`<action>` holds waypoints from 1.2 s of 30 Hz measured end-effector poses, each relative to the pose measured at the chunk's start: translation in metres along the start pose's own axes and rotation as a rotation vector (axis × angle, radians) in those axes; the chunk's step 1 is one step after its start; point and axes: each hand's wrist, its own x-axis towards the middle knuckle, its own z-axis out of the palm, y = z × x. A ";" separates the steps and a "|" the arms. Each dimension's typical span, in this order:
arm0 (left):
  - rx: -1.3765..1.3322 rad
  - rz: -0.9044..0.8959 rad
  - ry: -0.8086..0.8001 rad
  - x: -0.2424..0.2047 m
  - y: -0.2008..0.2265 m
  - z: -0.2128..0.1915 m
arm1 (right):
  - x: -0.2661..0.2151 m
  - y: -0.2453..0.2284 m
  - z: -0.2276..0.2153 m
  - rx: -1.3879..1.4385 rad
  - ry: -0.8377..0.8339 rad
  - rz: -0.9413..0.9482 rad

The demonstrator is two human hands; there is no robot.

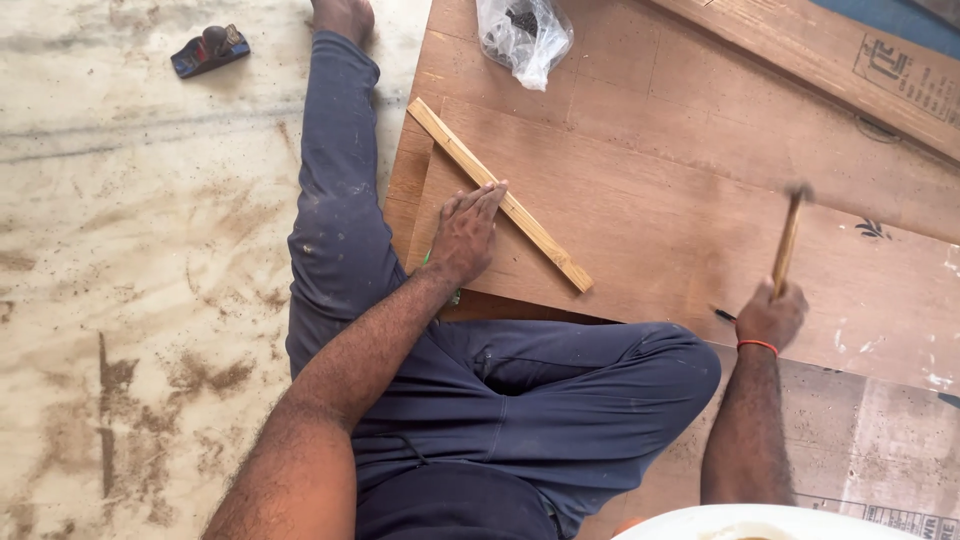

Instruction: The person measures and marks a small wooden strip with a tape measure and pencil, then hammers nails into it. They then measure and mark a larger wooden board, hammer nails into it, and finally place the small strip onto the board.

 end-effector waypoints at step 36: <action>0.071 0.006 0.146 0.003 -0.013 0.020 | -0.109 -0.195 -0.005 -0.006 -0.506 -0.829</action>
